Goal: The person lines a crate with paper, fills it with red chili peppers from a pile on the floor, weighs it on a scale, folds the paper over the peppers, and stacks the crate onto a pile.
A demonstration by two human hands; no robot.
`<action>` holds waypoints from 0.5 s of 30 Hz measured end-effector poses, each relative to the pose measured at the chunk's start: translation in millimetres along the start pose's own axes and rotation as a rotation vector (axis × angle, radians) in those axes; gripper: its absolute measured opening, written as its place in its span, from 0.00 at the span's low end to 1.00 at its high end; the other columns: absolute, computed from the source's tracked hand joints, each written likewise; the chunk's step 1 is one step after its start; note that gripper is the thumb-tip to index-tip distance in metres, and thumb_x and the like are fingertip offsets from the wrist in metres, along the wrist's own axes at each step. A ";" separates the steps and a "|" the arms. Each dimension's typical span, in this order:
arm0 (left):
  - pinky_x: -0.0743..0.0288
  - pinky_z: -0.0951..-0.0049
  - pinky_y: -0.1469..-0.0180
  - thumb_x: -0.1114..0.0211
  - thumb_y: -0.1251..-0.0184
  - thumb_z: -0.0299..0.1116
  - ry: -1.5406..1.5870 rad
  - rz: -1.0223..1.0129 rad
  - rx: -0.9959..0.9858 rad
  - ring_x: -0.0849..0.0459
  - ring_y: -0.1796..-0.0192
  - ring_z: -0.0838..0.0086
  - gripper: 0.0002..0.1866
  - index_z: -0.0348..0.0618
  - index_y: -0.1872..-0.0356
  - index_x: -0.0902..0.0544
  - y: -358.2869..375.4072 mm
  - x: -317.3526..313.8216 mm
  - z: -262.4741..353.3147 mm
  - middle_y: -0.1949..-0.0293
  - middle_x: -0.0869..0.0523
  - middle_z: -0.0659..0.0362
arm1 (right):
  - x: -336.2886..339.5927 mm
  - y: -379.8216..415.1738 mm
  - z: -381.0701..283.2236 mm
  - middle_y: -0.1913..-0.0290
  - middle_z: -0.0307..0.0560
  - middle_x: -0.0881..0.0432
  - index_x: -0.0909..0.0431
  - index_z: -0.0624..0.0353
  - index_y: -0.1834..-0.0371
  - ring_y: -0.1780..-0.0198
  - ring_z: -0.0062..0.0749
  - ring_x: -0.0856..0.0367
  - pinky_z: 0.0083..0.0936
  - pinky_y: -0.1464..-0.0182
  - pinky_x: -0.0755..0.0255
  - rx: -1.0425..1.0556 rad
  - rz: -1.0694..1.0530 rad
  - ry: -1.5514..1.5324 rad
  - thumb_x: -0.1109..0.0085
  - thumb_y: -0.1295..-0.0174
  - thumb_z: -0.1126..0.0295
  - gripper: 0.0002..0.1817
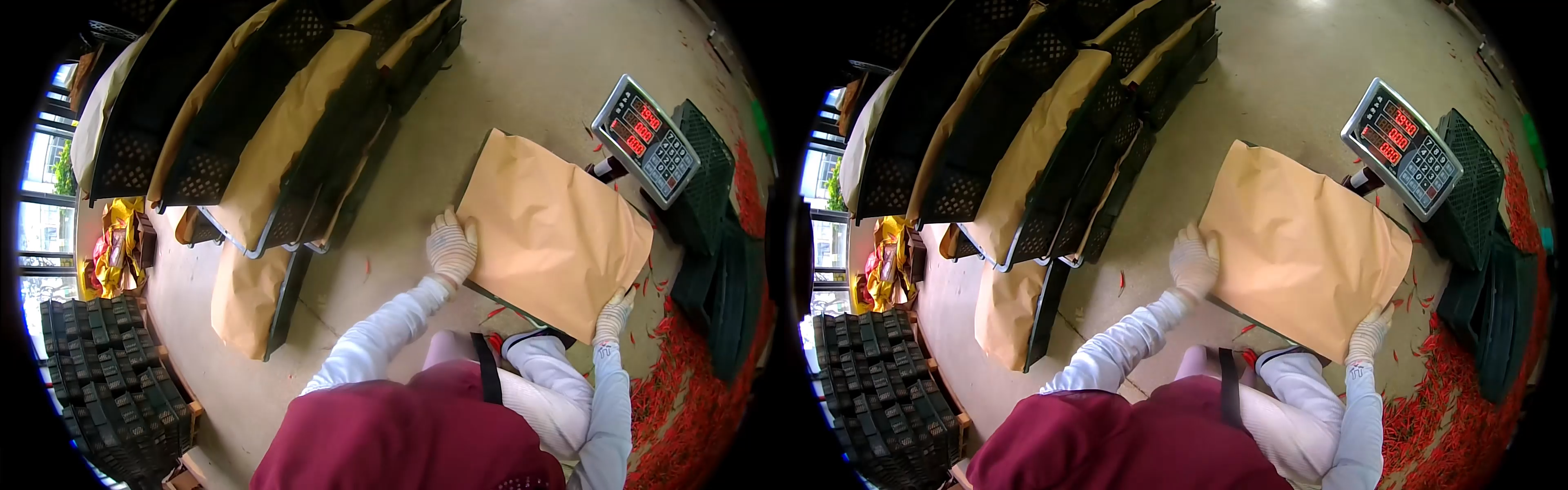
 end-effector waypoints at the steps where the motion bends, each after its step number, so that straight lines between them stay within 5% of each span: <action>1: 0.27 0.54 0.46 0.44 0.34 0.49 -0.043 0.020 0.001 0.21 0.47 0.49 0.31 0.33 0.40 0.29 -1.8 -2.6 -5.2 0.48 0.21 0.41 | -15.6 -13.5 11.2 0.33 0.69 0.35 0.44 0.66 0.28 0.34 0.58 0.33 0.41 0.33 0.38 0.117 -0.039 -0.058 0.59 0.29 0.56 0.31; 5: 0.26 0.52 0.51 0.43 0.33 0.39 -0.067 0.170 -0.212 0.21 0.55 0.45 0.20 0.33 0.48 0.25 5.9 -2.4 -3.4 0.58 0.19 0.39 | 7.3 -2.5 -12.8 0.34 0.70 0.34 0.43 0.70 0.31 0.38 0.60 0.29 0.41 0.36 0.35 0.270 -0.048 -0.052 0.54 0.32 0.62 0.31; 6: 0.33 0.53 0.37 0.46 0.30 0.45 -0.048 -0.035 -0.074 0.26 0.40 0.43 0.30 0.27 0.39 0.30 8.7 -4.0 -0.3 0.43 0.24 0.34 | 9.6 -3.8 -6.9 0.34 0.71 0.34 0.43 0.69 0.30 0.38 0.60 0.29 0.42 0.36 0.34 0.283 -0.038 -0.025 0.53 0.32 0.61 0.31; 10: 0.34 0.55 0.36 0.47 0.30 0.40 -0.036 0.037 -0.128 0.29 0.39 0.43 0.30 0.27 0.35 0.38 37.4 -13.3 -11.0 0.41 0.28 0.34 | 11.1 -24.6 -2.7 0.36 0.74 0.34 0.51 0.59 0.25 0.42 0.66 0.26 0.48 0.42 0.29 0.323 -0.130 0.114 0.51 0.33 0.55 0.37; 15: 0.34 0.54 0.38 0.52 0.27 0.39 -0.150 0.020 0.050 0.29 0.41 0.42 0.27 0.29 0.34 0.40 55.7 -9.4 -3.9 0.42 0.29 0.32 | 14.2 -33.5 -9.6 0.38 0.77 0.33 0.50 0.62 0.26 0.50 0.64 0.21 0.48 0.49 0.24 0.332 -0.268 0.036 0.48 0.34 0.54 0.39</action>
Point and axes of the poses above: each hand's wrist, its own y-axis away from the middle knuckle, its own x-axis out of the back of the hand, z = x × y, the point moved 6 cm from there along -y, towards the middle knuckle
